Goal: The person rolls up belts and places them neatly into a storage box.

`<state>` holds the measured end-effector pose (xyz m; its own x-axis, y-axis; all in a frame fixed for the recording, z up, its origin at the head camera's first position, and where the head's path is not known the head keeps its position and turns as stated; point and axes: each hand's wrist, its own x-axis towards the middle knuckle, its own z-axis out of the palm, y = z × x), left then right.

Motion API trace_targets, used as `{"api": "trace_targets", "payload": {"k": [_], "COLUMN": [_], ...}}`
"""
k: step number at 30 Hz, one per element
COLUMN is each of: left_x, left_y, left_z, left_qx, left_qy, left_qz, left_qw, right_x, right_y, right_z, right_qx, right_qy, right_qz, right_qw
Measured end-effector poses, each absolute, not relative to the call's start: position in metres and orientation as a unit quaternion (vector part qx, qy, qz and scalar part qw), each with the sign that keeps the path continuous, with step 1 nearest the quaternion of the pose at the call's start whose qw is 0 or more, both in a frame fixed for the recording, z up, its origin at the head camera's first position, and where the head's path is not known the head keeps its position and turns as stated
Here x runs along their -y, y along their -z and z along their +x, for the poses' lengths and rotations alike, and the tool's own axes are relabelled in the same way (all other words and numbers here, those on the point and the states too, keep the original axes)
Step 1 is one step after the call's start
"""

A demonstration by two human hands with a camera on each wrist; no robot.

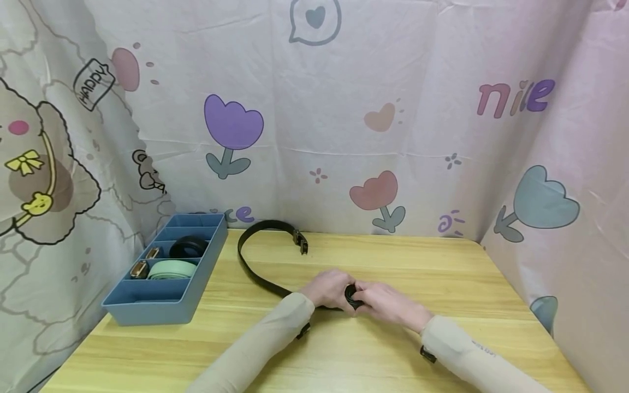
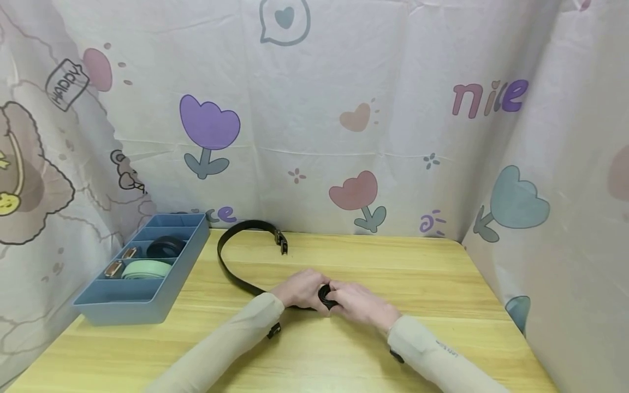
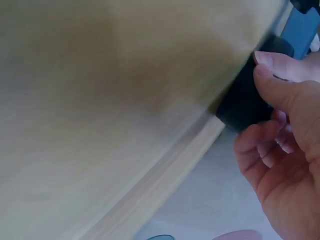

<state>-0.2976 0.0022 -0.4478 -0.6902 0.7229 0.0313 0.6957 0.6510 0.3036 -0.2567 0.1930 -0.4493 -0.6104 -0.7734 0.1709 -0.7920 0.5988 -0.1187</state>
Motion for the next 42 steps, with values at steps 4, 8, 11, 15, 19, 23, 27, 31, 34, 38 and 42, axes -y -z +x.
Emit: {"api": "trace_targets", "payload": {"k": [4, 8, 11, 15, 19, 23, 27, 31, 34, 38, 42], "left_x": [0.0, 0.003, -0.001, -0.006, -0.005, -0.001, 0.0, -0.005, -0.007, -0.003, 0.002], "left_y": [0.446, 0.44, 0.438, 0.437, 0.437, 0.436, 0.436, 0.436, 0.436, 0.438, 0.44], "left_z": [-0.298, -0.302, -0.303, -0.3, -0.298, -0.298, -0.297, -0.294, -0.291, -0.291, -0.295], "left_qx": [-0.904, -0.886, -0.888, -0.9, -0.902, -0.894, -0.89, -0.893, -0.899, -0.899, -0.889], "left_qy": [-0.13, -0.16, -0.156, -0.11, -0.084, -0.089, -0.105, -0.107, -0.096, -0.107, -0.131], "left_qz": [0.403, 0.415, 0.412, 0.415, 0.419, 0.432, 0.432, 0.429, 0.424, 0.415, 0.42], "left_qw": [0.062, 0.134, 0.133, 0.074, 0.053, 0.086, 0.104, 0.085, 0.063, 0.088, 0.129], "right_x": [-0.195, -0.202, -0.202, -0.197, -0.197, -0.202, -0.201, -0.195, -0.193, -0.195, -0.198], "right_y": [0.449, 0.445, 0.445, 0.447, 0.446, 0.443, 0.443, 0.446, 0.448, 0.447, 0.444], "right_z": [-0.26, -0.262, -0.261, -0.257, -0.256, -0.257, -0.256, -0.254, -0.252, -0.253, -0.255], "right_qx": [0.888, 0.888, 0.893, 0.897, 0.888, 0.882, 0.886, 0.896, 0.897, 0.891, 0.89], "right_qy": [-0.104, -0.094, -0.086, -0.087, -0.096, -0.088, -0.071, -0.064, -0.078, -0.09, -0.09], "right_qz": [0.445, 0.45, 0.442, 0.432, 0.447, 0.462, 0.456, 0.437, 0.432, 0.444, 0.447], "right_qw": [0.039, 0.021, 0.026, 0.042, 0.042, 0.038, 0.034, 0.05, 0.056, 0.041, 0.016]}}
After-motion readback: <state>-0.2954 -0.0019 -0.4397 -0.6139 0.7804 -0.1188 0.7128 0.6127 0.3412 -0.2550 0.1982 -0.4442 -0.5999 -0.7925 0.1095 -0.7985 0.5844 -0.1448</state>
